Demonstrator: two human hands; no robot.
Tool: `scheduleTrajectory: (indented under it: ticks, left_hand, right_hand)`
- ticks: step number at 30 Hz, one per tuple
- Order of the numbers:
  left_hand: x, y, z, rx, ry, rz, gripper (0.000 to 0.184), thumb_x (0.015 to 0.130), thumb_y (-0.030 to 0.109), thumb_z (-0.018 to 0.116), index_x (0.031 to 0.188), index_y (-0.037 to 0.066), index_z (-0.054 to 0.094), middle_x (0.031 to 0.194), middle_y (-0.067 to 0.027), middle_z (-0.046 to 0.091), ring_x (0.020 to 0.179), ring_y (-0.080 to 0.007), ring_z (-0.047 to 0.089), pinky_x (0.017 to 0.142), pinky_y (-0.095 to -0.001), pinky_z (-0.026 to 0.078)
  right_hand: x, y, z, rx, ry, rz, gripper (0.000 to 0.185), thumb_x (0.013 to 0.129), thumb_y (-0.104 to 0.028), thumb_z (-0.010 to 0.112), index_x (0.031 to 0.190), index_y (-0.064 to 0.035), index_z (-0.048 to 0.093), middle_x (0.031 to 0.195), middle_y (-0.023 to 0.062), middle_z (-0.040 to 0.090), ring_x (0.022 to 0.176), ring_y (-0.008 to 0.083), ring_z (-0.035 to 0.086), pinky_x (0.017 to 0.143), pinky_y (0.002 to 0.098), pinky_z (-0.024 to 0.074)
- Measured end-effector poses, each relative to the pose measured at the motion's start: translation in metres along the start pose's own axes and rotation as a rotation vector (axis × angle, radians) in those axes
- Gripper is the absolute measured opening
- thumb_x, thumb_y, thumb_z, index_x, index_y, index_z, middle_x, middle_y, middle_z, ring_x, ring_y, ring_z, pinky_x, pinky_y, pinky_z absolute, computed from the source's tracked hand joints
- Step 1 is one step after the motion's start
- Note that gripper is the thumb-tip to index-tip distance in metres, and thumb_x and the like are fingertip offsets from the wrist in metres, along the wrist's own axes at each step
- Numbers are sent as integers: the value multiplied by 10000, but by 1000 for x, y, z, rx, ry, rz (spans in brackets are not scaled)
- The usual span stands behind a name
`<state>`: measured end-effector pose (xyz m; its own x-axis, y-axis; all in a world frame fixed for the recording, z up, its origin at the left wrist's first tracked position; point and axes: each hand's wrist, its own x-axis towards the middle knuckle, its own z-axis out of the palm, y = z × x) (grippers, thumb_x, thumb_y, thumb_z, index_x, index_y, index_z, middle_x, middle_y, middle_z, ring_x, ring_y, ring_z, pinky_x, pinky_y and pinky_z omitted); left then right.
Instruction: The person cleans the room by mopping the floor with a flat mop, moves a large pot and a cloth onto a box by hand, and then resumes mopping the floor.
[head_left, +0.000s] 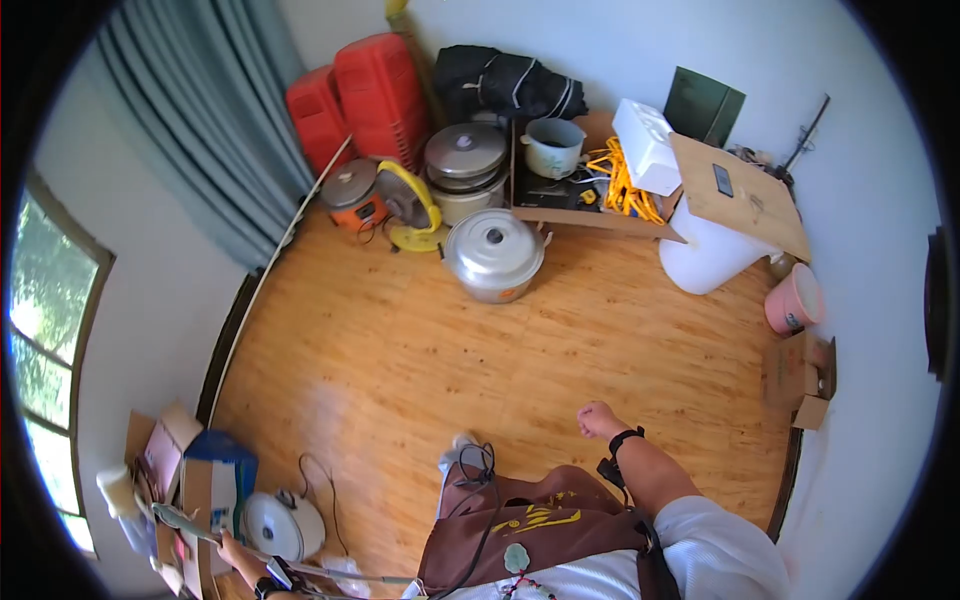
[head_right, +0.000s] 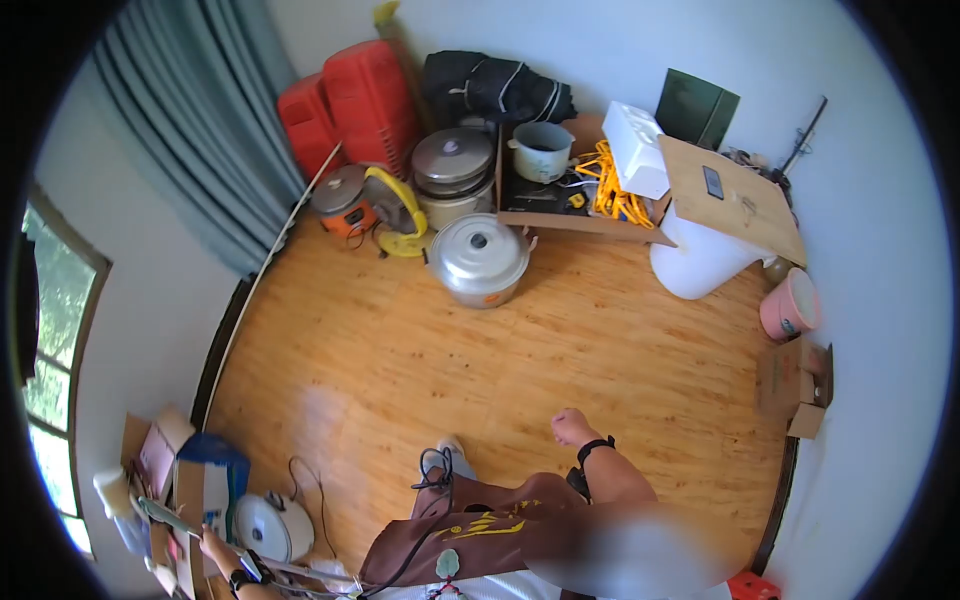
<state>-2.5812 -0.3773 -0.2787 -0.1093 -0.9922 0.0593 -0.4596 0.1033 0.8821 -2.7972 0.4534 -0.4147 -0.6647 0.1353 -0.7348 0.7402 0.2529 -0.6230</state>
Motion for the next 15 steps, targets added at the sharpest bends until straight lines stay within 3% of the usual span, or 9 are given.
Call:
scheduleTrajectory:
  ticks: [2,3,7,8,10,12,15]
  left_hand:
    - [-58,80,64,288,131,-219,452,752,240,607,1023,-121,575,953,-223,627,906,-330,594,817,-435,460]
    - [-70,103,90,355,88,-210,488,706,255,608,993,-139,580,980,-276,615,915,-374,603,822,-453,465]
    - [-53,105,240,508,130,-185,417,701,229,591,927,-120,610,951,-283,622,852,-387,621,751,-450,489]
    - [-65,107,272,268,-101,-149,353,717,204,586,902,-95,617,875,-221,613,769,-331,591,671,-415,459]
    - [-88,125,335,-221,-534,-49,230,751,155,574,850,-45,630,722,-95,596,602,-220,533,511,-343,398]
    - [-118,167,401,25,-553,-303,220,749,161,608,878,-15,629,647,-31,511,540,-155,432,469,-332,349]
    - [-178,204,488,120,-753,-207,259,741,115,643,970,-3,615,627,-2,521,483,-98,428,418,-255,314]
  right_hand:
    - [24,-17,-11,52,76,-24,77,740,-48,544,767,-30,613,628,76,602,508,170,584,433,301,472]
    - [34,-27,-19,17,55,-31,80,732,-47,546,762,-34,619,622,75,600,500,177,583,433,305,476]
    - [87,-51,-39,-148,5,-60,106,770,-45,525,703,-31,605,596,99,574,528,170,585,465,298,495]
    - [79,-78,-40,-172,13,-59,106,770,-45,525,703,-31,605,596,99,574,528,170,585,465,298,495]
    - [71,-126,-29,72,148,84,122,763,-39,529,657,-36,591,577,97,566,518,167,577,465,289,489]
    - [99,-134,-31,20,102,72,93,767,-41,534,698,-35,597,600,88,577,524,165,580,471,284,490]
    - [132,-160,-35,-48,46,13,102,781,-55,534,705,-41,601,617,78,585,529,164,579,475,287,491]
